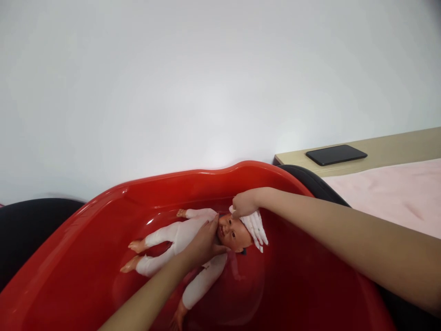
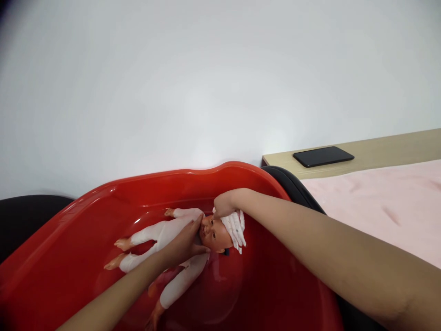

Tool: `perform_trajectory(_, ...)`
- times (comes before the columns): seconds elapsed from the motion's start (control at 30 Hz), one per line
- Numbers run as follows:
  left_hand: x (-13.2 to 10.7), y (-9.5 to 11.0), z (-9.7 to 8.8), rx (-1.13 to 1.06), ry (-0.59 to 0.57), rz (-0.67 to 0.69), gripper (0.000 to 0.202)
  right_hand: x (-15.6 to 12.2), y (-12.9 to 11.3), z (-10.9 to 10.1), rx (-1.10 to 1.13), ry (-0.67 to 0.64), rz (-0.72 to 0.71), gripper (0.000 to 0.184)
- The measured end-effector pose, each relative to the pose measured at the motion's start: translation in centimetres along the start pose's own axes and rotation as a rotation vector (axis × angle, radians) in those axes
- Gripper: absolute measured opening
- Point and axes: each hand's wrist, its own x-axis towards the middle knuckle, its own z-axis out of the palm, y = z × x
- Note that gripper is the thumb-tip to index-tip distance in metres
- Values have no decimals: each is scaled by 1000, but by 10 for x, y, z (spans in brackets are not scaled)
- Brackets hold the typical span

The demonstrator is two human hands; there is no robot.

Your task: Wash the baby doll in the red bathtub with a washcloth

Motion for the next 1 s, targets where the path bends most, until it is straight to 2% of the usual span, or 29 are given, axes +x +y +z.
perform_trajectory(0.1, 0, 3, -3, -11, 2, 5, 104, 0, -7, 3, 153, -259, 17, 41)
perform_trajectory(0.17, 0, 5, -4, -20, -6, 24, 100, 2, -8, 5, 276, -439, 7, 39)
perform_trajectory(0.2, 1, 5, -4, -21, -10, 35, 96, 3, -6, 4, 312, -489, 0, 36)
perform_trajectory(0.23, 1, 5, -3, -18, -11, 44, 93, 4, -2, 3, 326, -503, -4, 34)
perform_trajectory(0.33, 1, 3, 0, 14, 18, 51, 90, 6, 15, 0, 289, -392, 43, 33)
perform_trajectory(0.4, 1, 0, 2, 33, 46, 46, 93, 10, 24, 2, 240, -383, 84, 35)
perform_trajectory(0.57, 3, -11, 6, 38, 11, 59, 101, 23, 13, 22, 164, -743, 101, 42)
perform_trajectory(0.63, 3, -12, 6, 37, 18, 74, 96, 25, 10, 25, 229, -822, 64, 42)
perform_trajectory(0.73, 3, -11, 6, 36, 30, 62, 92, 27, 20, 23, 296, -764, 62, 37)
perform_trajectory(0.8, 3, -9, 6, 34, 35, 57, 90, 29, 30, 21, 232, -663, 84, 36)
perform_trajectory(0.87, 3, -7, 5, 35, 33, 70, 87, 32, 34, 23, 147, -629, 91, 38)
perform_trajectory(1.0, 3, -4, 5, 44, 56, 71, 86, 31, 14, 32, 152, -808, 67, 40)
